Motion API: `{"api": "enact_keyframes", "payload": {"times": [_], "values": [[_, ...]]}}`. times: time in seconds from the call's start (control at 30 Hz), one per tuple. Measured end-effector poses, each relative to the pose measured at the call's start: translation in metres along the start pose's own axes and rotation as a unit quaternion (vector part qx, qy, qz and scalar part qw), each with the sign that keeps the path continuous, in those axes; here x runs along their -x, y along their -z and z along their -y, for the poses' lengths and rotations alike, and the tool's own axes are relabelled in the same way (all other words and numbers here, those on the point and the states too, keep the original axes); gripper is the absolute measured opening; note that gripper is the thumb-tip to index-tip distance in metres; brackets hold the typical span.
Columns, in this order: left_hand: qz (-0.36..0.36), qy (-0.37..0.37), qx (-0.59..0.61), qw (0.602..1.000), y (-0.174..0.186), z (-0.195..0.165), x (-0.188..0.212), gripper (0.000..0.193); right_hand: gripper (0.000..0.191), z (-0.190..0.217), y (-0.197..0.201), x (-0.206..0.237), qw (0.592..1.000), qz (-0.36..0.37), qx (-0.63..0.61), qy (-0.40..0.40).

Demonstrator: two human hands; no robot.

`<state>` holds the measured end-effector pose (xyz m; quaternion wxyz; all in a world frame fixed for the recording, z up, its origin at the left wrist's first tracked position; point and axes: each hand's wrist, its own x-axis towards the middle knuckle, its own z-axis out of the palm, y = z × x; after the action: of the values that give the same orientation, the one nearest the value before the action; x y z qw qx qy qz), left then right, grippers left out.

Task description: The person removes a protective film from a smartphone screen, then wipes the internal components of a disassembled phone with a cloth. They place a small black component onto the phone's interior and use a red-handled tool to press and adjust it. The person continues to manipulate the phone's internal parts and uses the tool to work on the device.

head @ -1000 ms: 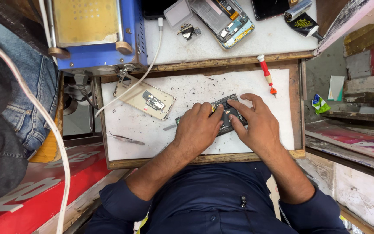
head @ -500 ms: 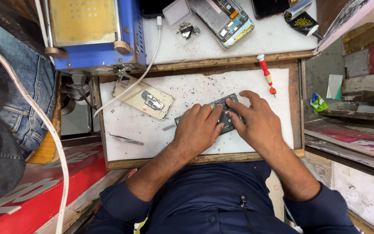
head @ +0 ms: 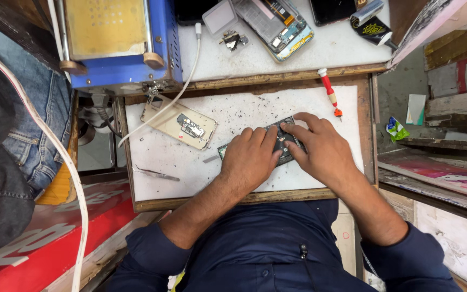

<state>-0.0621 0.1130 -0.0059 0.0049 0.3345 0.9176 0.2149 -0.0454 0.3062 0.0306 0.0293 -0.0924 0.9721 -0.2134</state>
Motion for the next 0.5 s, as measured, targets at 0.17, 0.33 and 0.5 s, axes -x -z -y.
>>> {"api": "enact_keyframes", "payload": {"times": [0.17, 0.33, 0.5], "values": [[-0.010, 0.000, 0.001, 1.000, 0.007, -0.003, 0.004, 0.071, 0.048, -0.002, -0.007, 0.010, 0.998, -0.049, -0.043, 0.016], [0.010, 0.015, 0.024, 1.000, 0.009, -0.002, 0.001, 0.080, 0.044, -0.005, -0.018, 0.019, 0.994, -0.086, -0.061, 0.005], [0.033, 0.039, 0.030, 0.998, 0.011, -0.004, -0.005, 0.082, 0.038, -0.004, -0.021, 0.022, 0.992, -0.078, -0.091, -0.025]]}}
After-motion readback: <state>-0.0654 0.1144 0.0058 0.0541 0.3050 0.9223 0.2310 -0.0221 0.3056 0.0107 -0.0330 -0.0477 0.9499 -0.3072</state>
